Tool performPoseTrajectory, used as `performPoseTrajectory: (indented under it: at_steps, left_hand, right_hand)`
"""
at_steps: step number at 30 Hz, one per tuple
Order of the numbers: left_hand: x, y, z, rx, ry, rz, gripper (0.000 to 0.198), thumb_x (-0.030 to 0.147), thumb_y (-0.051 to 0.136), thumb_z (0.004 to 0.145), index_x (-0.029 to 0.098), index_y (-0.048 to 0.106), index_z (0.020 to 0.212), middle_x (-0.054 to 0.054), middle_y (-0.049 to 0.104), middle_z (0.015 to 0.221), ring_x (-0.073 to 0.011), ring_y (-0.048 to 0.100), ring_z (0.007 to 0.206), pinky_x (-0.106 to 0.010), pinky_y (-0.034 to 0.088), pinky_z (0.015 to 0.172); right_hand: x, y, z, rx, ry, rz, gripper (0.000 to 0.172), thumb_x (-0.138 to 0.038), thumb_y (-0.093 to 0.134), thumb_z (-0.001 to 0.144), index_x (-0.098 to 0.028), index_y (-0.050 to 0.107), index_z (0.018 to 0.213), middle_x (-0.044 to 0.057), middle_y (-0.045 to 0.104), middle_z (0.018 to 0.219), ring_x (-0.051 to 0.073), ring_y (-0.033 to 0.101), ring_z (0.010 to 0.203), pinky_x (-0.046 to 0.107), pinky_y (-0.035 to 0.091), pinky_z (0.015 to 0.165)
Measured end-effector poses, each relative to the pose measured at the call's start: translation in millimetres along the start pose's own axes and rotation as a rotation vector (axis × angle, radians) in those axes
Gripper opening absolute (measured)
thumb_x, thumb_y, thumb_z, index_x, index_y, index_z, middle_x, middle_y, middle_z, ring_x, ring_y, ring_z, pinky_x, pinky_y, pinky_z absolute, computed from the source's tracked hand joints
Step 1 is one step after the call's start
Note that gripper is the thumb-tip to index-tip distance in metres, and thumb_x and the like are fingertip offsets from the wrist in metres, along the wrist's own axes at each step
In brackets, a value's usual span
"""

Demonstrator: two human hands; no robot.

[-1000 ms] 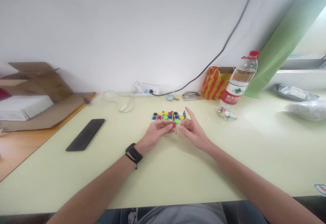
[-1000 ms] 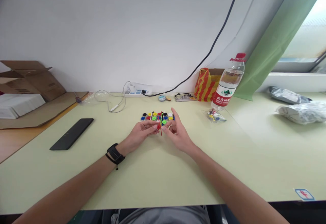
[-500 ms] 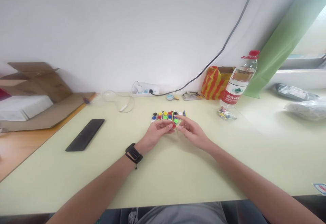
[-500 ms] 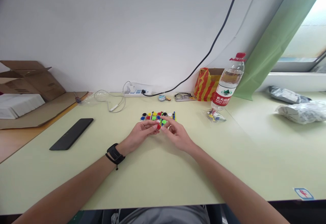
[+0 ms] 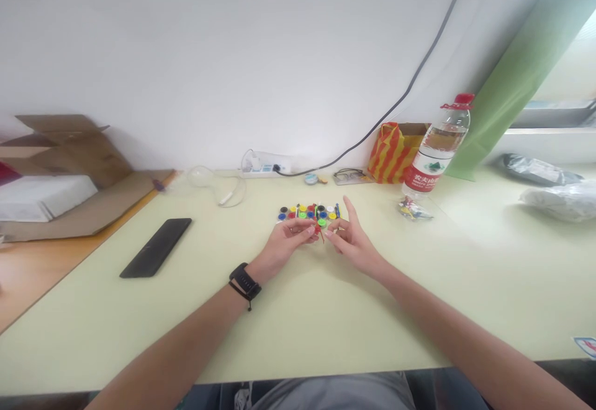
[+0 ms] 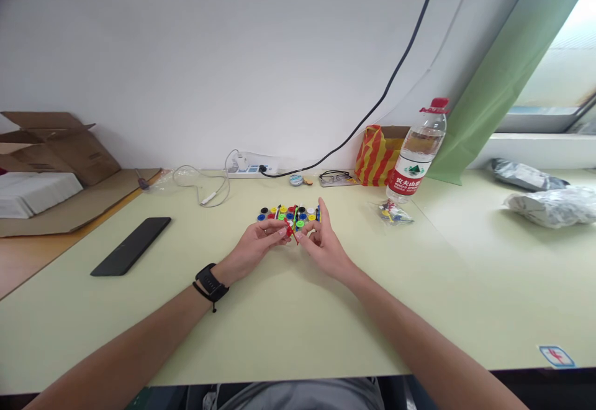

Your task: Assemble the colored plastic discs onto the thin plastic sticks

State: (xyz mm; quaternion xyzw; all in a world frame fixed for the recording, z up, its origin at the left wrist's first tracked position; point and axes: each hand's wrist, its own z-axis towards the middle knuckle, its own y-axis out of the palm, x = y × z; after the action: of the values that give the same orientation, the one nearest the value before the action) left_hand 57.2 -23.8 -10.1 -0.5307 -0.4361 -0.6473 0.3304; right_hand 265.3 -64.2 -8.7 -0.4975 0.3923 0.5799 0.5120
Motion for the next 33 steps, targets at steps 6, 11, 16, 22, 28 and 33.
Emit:
performPoseTrajectory:
  at_steps: [6, 11, 16, 22, 28, 33]
  left_hand:
    - [0.0, 0.8, 0.2, 0.059, 0.038, 0.067, 0.039, 0.038, 0.089, 0.078, 0.015, 0.078, 0.107, -0.01, 0.079, 0.103, -0.0206, 0.075, 0.087, -0.041, 0.061, 0.094]
    - [1.3, 1.7, 0.0, 0.062, 0.031, 0.083, 0.041, 0.039, 0.089, 0.077, 0.015, 0.078, 0.108, -0.01, 0.079, 0.105, -0.0218, 0.075, 0.09, -0.042, 0.06, 0.096]
    - [1.1, 1.3, -0.6, 0.031, 0.022, 0.089, 0.038, 0.038, 0.087, 0.08, 0.015, 0.078, 0.108, -0.011, 0.078, 0.108, -0.0219, 0.075, 0.092, -0.042, 0.06, 0.096]
    - [0.9, 2.5, -2.0, -0.035, 0.009, 0.101, 0.038, 0.039, 0.085, 0.082, 0.015, 0.077, 0.11, -0.012, 0.077, 0.112, -0.0243, 0.074, 0.101, -0.042, 0.059, 0.099]
    - [3.5, 4.0, -2.5, -0.02, 0.005, 0.099, 0.04, 0.042, 0.086, 0.08, 0.015, 0.077, 0.11, -0.012, 0.077, 0.114, -0.0245, 0.073, 0.102, -0.043, 0.059, 0.099]
    - [7.4, 6.5, -3.1, 0.007, -0.008, 0.096, 0.041, 0.042, 0.088, 0.078, 0.015, 0.078, 0.106, -0.012, 0.077, 0.111, -0.0241, 0.074, 0.097, -0.045, 0.06, 0.098]
  right_hand:
    - [-7.4, 1.6, 0.5, -0.01, 0.25, 0.192, 0.036, -0.053, 0.067, 0.09, -0.018, 0.07, 0.086, -0.004, 0.046, 0.059, 0.009, 0.035, 0.046, 0.026, 0.027, 0.047]
    - [-10.4, 0.2, 0.7, -0.094, 0.214, 0.234, 0.061, -0.059, 0.063, 0.092, -0.019, 0.043, 0.05, -0.005, 0.03, 0.05, 0.008, 0.025, 0.048, 0.028, 0.017, 0.049]
    - [-8.6, 4.9, -0.4, -0.007, 0.062, 0.116, 0.036, -0.053, 0.071, 0.089, -0.021, 0.055, 0.085, -0.003, 0.056, 0.072, 0.009, 0.043, 0.055, 0.025, 0.034, 0.051]
    - [-1.1, 5.6, -0.4, 0.0, -0.091, -0.122, 0.027, -0.041, 0.068, 0.091, -0.023, 0.055, 0.107, 0.002, 0.064, 0.096, 0.012, 0.056, 0.065, 0.027, 0.045, 0.057]
    - [-1.3, 4.7, -1.9, -0.017, -0.114, -0.2, 0.034, -0.037, 0.064, 0.093, -0.025, 0.055, 0.123, 0.001, 0.064, 0.093, 0.014, 0.06, 0.067, 0.028, 0.048, 0.059]
    - [-3.7, 3.6, -2.5, 0.052, -0.096, -0.111, 0.063, -0.041, 0.066, 0.092, -0.03, 0.04, 0.149, 0.0, 0.059, 0.096, 0.012, 0.051, 0.062, 0.028, 0.045, 0.057]
